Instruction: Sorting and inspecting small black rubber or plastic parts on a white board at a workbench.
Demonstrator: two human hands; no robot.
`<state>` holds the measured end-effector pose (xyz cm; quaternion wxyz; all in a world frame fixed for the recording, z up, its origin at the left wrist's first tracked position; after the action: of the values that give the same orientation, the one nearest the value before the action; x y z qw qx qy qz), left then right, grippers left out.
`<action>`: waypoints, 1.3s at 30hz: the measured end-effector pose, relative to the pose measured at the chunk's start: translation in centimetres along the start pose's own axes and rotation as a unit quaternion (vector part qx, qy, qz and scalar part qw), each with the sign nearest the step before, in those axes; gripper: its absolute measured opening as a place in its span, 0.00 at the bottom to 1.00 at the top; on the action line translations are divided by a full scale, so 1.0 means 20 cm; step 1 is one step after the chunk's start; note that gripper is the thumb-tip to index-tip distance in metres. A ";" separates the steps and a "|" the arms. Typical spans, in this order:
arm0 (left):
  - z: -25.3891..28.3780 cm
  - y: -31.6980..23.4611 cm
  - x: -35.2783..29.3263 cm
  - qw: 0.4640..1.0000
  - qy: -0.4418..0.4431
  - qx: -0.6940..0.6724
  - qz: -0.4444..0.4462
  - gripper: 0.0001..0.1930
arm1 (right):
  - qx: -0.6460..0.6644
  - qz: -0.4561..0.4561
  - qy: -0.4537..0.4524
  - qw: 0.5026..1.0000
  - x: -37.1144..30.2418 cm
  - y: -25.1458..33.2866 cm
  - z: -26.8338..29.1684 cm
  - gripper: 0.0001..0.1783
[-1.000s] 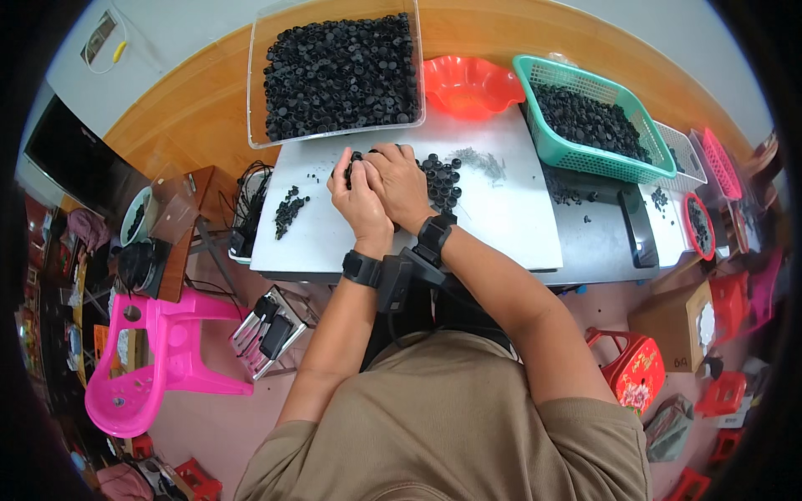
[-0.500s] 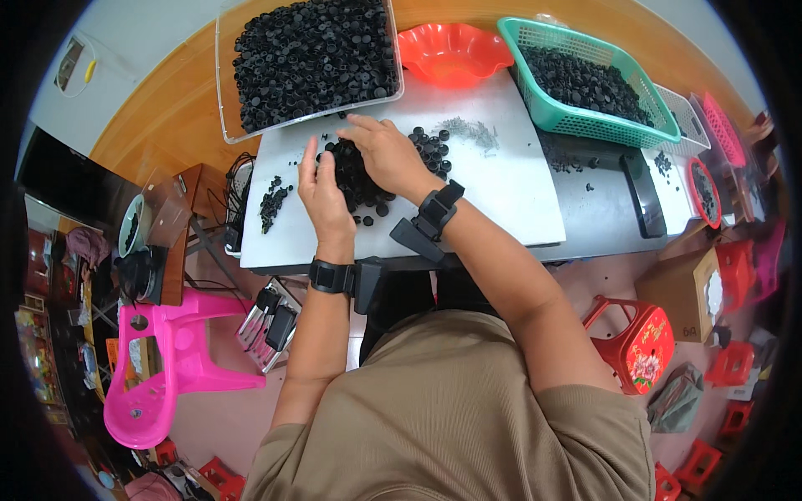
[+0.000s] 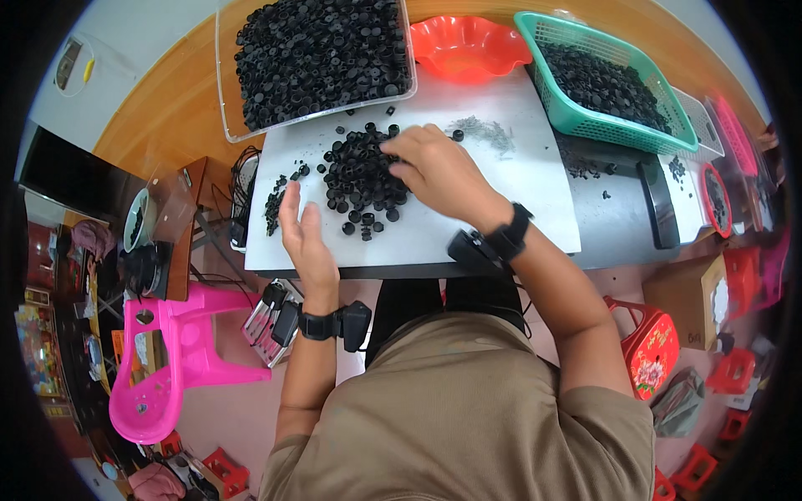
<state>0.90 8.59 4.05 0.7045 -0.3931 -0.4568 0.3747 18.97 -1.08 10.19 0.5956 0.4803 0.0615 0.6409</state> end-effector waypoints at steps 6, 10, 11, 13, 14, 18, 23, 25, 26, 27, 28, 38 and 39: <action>-0.11 -0.17 -0.09 0.911 0.162 0.331 -0.185 0.44 | -0.020 0.017 0.096 0.995 -0.20 0.08 -0.04 0.20; -0.21 -0.15 -0.07 0.849 0.201 0.438 -0.218 0.43 | -0.049 0.002 0.162 0.986 -0.23 0.09 -0.10 0.19; -0.23 -0.14 -0.05 0.848 0.201 0.438 -0.219 0.43 | -0.065 0.008 0.166 0.984 -0.23 0.09 -0.11 0.19; -0.27 -0.11 -0.01 0.823 0.208 0.478 -0.227 0.41 | -0.069 0.012 0.160 0.985 -0.21 0.07 -0.12 0.18; -0.28 -0.10 0.01 0.826 0.204 0.476 -0.223 0.40 | -0.070 0.017 0.157 0.985 -0.21 0.06 -0.12 0.17; -0.31 -0.07 0.06 0.823 0.182 0.489 -0.224 0.41 | -0.077 0.015 0.142 0.987 -0.18 0.01 -0.10 0.16; -0.25 -0.08 0.07 0.864 0.142 0.447 -0.182 0.44 | -0.032 0.014 0.105 0.994 -0.22 0.01 0.05 0.15; -0.21 -0.09 0.07 0.887 0.129 0.406 -0.182 0.45 | -0.014 -0.023 0.107 0.994 -0.24 0.03 0.16 0.15; -0.19 -0.09 0.07 0.898 0.127 0.382 -0.178 0.45 | 0.003 -0.062 0.113 0.992 -0.25 0.01 0.22 0.15; -0.18 -0.10 0.07 0.913 0.124 0.350 -0.170 0.45 | 0.018 -0.103 0.116 0.988 -0.28 -0.02 0.27 0.15; -0.16 -0.10 0.06 0.924 0.117 0.322 -0.168 0.44 | 0.013 -0.088 0.091 0.992 -0.29 -0.03 0.33 0.13; -0.07 0.00 0.08 0.977 0.039 0.180 -0.108 0.28 | -0.079 -0.130 0.104 0.983 -0.37 -0.18 0.52 0.08; -0.06 0.00 0.08 0.980 0.028 0.170 -0.104 0.26 | -0.082 -0.131 0.103 0.983 -0.35 -0.19 0.52 0.08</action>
<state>2.57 9.72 4.16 0.8087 -0.2287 -0.4050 0.3601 27.56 -10.96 9.49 0.7026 0.3487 0.1322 0.6061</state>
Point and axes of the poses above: each hand's wrist, its own x-axis towards the middle knuckle, its own z-axis out of the back of the hand, y = z × x, the point moved 6 cm from there along x, towards the middle knuckle, and after that the axes turned 15 degrees about x, right-handed, at the moved point
